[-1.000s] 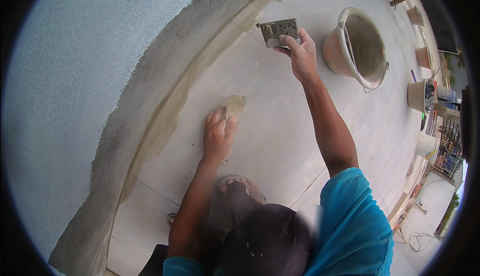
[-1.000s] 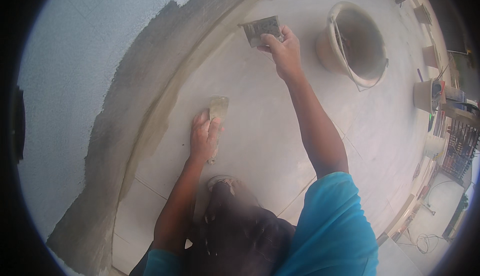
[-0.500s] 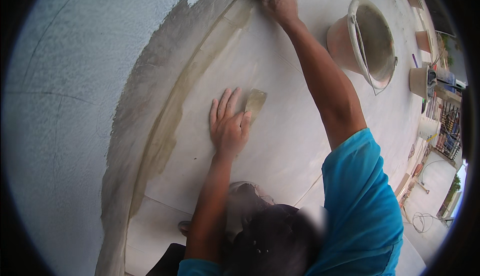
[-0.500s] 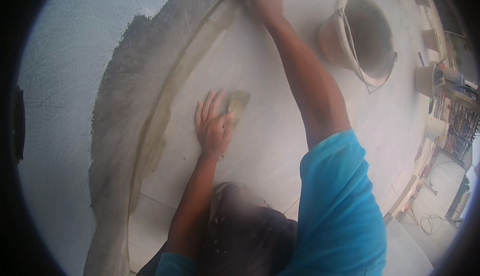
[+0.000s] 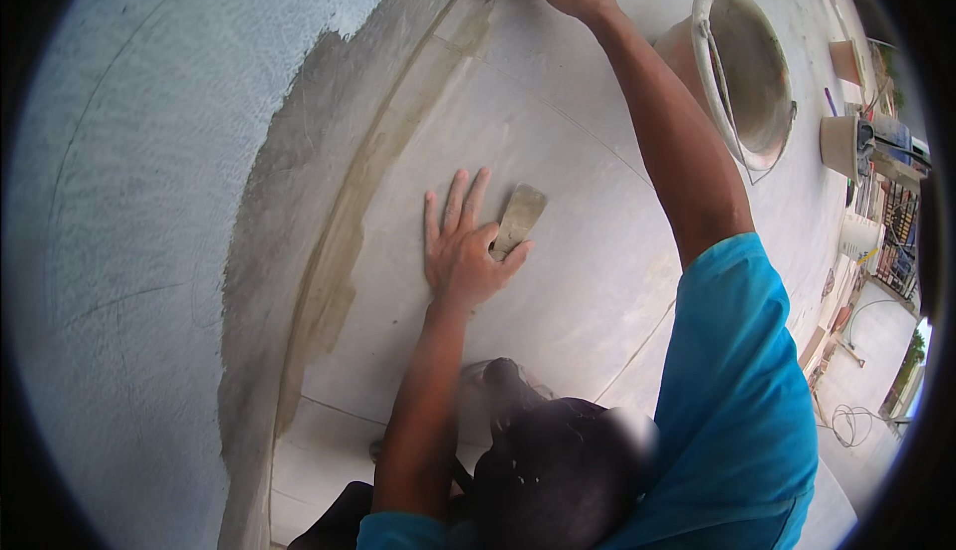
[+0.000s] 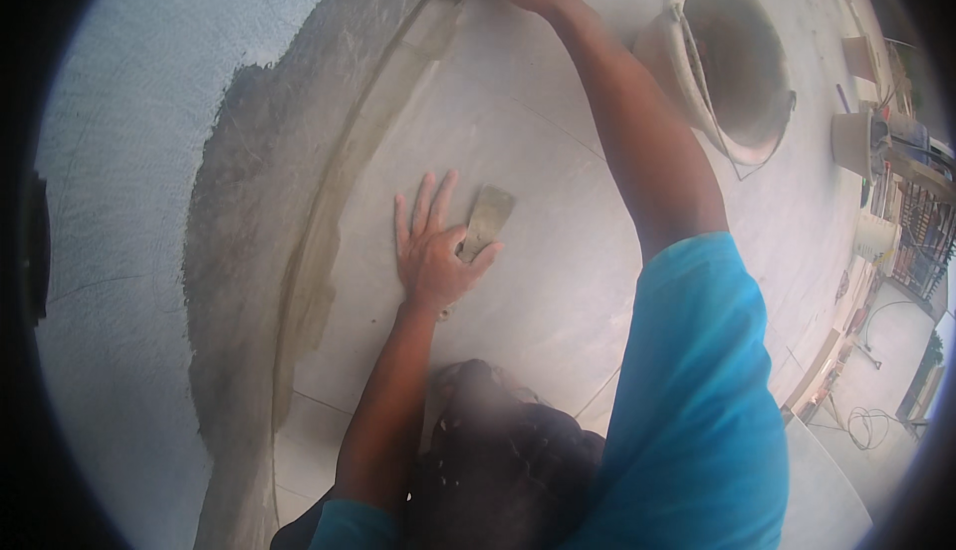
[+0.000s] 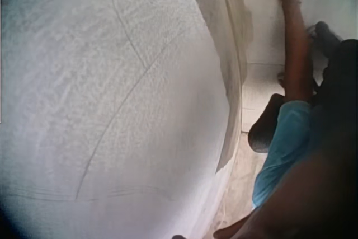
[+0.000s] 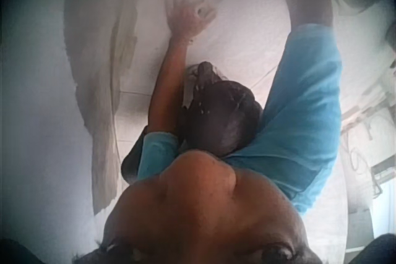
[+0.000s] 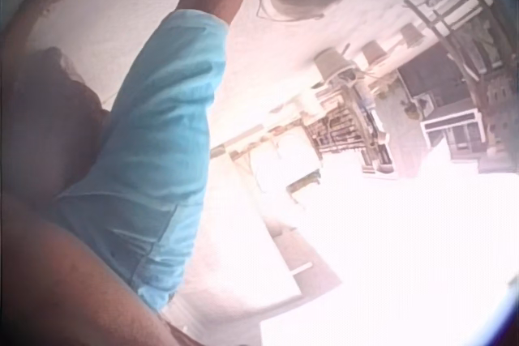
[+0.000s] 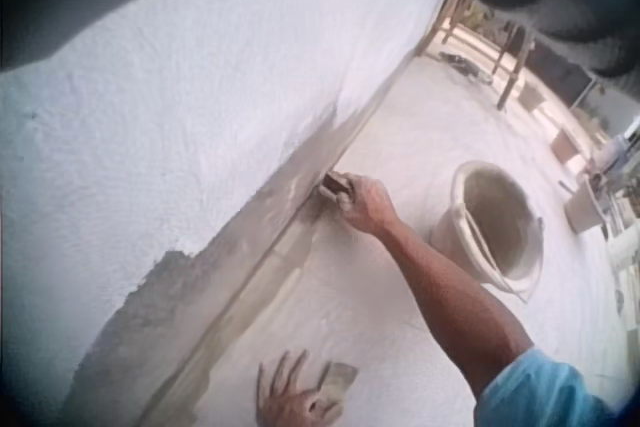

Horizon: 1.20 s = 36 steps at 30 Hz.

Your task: The person scoops cement from a bucket using a trowel and applies it to the floor along the wall base. They use a smaller tool to smooth the cement and repeatedly transfer material between tools to continue the application.

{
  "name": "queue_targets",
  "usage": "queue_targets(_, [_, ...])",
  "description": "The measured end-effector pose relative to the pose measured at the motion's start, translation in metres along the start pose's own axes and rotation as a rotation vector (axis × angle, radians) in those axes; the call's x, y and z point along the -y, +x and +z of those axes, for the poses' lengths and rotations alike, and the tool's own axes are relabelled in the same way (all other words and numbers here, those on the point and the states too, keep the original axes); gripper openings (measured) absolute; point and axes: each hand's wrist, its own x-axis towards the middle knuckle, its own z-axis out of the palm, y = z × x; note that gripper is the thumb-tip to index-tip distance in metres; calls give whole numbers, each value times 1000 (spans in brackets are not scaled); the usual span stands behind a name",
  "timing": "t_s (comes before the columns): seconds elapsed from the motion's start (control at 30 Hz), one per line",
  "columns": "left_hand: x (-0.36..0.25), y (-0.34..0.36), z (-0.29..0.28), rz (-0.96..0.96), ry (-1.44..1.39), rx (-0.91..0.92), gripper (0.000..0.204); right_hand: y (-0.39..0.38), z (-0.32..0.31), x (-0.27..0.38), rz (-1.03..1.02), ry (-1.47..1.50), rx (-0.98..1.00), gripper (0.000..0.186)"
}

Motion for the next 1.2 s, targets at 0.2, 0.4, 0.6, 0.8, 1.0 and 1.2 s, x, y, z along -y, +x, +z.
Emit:
queue_targets(0.2, [1, 0, 0, -9, 2, 15, 34, 18, 16, -17, -175, 64, 64, 27])
queue_targets(0.4, [-1, 5, -4, 6, 8, 78, 30, -43, 38, 35, -267, -43, -16, 34])
queue_targets(0.6, [1, 20, -14, 43, 27, 188, 23, -56, 7, 59, -103, 34, 209, 36])
queue_targets(0.8, [-1, 22, -10, 50, 26, 194, 23, 1, 20, -20, -128, 76, -71, 34])
queue_targets(1.0, [5, 19, -4, 74, 27, 177, 30, -17, 68, -6, -381, 3, -310, 35])
queue_targets(1.2, [1, 22, -12, 25, 24, 194, 29, -24, 34, 17, -278, -21, 6, 28])
